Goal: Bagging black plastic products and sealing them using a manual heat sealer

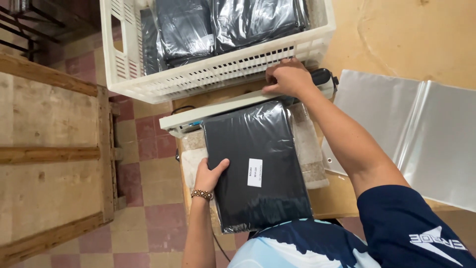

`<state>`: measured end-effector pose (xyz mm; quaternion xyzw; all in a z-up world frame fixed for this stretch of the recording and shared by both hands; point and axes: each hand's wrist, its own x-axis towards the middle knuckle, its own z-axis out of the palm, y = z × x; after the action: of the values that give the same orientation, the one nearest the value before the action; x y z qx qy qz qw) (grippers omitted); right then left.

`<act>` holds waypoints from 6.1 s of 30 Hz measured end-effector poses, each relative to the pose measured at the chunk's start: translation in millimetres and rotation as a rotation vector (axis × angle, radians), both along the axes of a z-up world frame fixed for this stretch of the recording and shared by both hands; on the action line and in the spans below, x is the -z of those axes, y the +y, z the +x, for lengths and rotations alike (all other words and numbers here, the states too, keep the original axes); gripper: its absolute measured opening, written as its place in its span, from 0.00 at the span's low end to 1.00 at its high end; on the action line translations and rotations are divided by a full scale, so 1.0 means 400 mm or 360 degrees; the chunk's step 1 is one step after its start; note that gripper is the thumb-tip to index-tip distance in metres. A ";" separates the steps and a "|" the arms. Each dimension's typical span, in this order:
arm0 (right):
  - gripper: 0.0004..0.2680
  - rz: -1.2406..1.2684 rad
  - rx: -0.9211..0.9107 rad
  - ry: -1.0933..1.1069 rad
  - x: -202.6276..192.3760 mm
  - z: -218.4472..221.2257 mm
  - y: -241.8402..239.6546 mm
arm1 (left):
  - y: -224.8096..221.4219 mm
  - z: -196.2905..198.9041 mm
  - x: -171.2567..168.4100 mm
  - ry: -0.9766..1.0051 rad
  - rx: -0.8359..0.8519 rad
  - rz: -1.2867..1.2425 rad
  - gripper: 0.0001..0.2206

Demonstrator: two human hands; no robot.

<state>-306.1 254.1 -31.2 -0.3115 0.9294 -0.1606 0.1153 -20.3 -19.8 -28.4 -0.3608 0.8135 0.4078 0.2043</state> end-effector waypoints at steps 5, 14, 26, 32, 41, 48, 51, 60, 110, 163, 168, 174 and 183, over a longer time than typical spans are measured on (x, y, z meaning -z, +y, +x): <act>0.17 0.0011 0.0006 -0.0024 -0.026 0.011 -0.001 | -0.005 -0.016 -0.006 -0.0051 -0.0021 0.0008 0.41; 0.18 0.0031 0.0014 -0.0089 -0.040 0.013 -0.002 | 0.020 -0.096 -0.067 -0.0013 0.0018 -0.0184 0.39; 0.16 -0.0038 0.0085 -0.0015 -0.057 0.018 0.010 | 0.041 -0.167 -0.104 0.0014 0.0022 -0.0130 0.46; 0.07 -0.1193 0.0076 -0.0088 -0.172 0.056 0.028 | -0.034 -0.161 0.038 0.0119 -0.0044 0.0026 0.43; 0.21 -0.0745 0.0638 -0.0344 -0.104 0.327 0.116 | -0.038 -0.134 0.092 0.0385 -0.0107 0.0302 0.35; 0.25 -0.1644 0.1402 -0.1417 -0.001 0.330 0.051 | -0.015 -0.049 0.090 0.1099 -0.0456 0.1147 0.30; 0.20 -0.1701 0.1340 -0.1247 -0.075 0.354 0.023 | -0.059 -0.030 0.176 0.1228 -0.0565 0.1343 0.23; 0.05 -0.1811 0.1019 -0.0780 -0.170 0.404 -0.021 | -0.086 -0.107 0.019 0.1344 -0.0677 0.0759 0.06; 0.05 -0.0572 0.0030 0.0280 -0.196 0.289 -0.010 | -0.075 -0.275 -0.142 0.1369 0.1403 -0.0477 0.11; 0.07 -0.0440 -0.0837 0.0159 -0.110 0.255 -0.434 | -0.055 -0.084 0.172 0.1683 -0.0602 0.0924 0.05; 0.06 -0.0594 -0.0764 0.0017 -0.102 0.258 -0.430 | -0.050 -0.080 0.148 0.1646 -0.0635 0.0899 0.06; 0.07 -0.0938 -0.0393 0.0113 -0.152 0.066 -0.369 | -0.033 -0.030 0.071 0.1425 -0.0770 0.0751 0.09; 0.21 -0.0673 -0.0573 -0.0853 -0.348 0.175 -0.243 | -0.021 -0.050 0.041 0.1473 -0.0807 0.0862 0.07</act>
<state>-235.9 156.7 108.1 -0.4336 0.7431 -0.4016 0.3138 -40.5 -28.4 -44.6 -0.2635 0.5733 0.7520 -0.1906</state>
